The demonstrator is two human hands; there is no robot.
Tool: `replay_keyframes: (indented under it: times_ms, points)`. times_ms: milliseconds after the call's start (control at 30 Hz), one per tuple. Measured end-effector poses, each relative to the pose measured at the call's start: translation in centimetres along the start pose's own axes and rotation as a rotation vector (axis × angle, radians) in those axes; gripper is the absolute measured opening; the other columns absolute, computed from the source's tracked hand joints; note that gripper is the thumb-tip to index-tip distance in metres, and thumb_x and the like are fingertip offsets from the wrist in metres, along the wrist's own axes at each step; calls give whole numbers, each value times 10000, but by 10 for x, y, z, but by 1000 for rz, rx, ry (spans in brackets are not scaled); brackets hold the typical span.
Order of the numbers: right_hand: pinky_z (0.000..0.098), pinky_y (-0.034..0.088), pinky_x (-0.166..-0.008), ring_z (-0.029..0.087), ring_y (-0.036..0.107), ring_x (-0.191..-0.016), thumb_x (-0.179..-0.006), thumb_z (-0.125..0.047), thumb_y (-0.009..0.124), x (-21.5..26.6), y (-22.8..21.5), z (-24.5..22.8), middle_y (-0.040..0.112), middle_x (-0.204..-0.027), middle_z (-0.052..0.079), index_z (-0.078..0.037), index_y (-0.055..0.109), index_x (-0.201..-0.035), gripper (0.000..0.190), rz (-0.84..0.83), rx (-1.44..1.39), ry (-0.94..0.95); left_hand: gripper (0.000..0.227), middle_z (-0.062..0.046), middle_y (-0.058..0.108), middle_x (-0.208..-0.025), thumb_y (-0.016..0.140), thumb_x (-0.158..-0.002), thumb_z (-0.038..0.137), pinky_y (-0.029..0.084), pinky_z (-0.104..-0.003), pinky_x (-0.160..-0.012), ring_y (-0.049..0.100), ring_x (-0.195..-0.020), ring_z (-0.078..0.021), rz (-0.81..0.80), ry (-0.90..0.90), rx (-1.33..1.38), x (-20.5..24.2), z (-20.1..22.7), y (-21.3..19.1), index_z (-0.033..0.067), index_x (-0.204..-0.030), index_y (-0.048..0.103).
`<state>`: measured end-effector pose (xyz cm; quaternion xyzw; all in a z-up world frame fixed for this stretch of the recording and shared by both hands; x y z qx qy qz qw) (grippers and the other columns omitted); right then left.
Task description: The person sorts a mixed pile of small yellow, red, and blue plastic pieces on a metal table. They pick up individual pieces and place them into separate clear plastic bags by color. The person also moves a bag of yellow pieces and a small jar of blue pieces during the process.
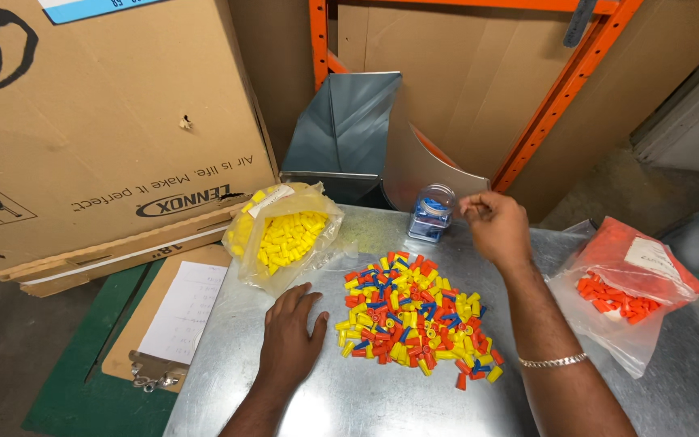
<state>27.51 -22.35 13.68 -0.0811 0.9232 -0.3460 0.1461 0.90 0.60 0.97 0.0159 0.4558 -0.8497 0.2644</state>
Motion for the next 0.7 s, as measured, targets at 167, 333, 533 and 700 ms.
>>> replay_keyframes:
  times_ms: [167,333,533,700]
  points:
    - [339,518,-795,129,701,-930,-928,-163,637,23,-11,50,789,-1044,-59,-233,798,-971,180,-410,284,-3,365,-54,584,-1399,606,-925,296,384,-478,-1069,494,-1328,-261,5,8,-10,1,-1,2,141,-1253,652]
    - [299,514,-824,153,685,-989,-957,-155,592,54,-18,80,736,-1147,-28,-264,807,-1116,289,-563,393,41,356,-45,587,-1400,612,-924,291,380,-476,-1073,490,-1335,-257,8,2,-14,1,0,0,149,-1248,654]
    - [300,515,-879,171,696,-1035,-935,-162,580,70,-7,101,744,-1187,-25,-224,790,-1118,285,-533,335,-43,372,-61,576,-1413,607,-931,288,383,-485,-1072,491,-1332,-265,3,10,-21,4,2,-1,139,-1270,645]
    - [336,481,-692,156,630,-841,-956,-181,652,73,-15,67,767,-1033,22,-206,770,-1197,269,-327,200,174,385,-60,569,-1421,605,-932,297,382,-484,-1073,483,-1339,-264,-6,6,-29,4,1,1,142,-1283,638]
Point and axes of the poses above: each hand's wrist, its own x-axis away from the middle knuckle, its own y-axis out of the palm, z = x × y, the point moved 1 cm from there along -x, towards the middle knuckle
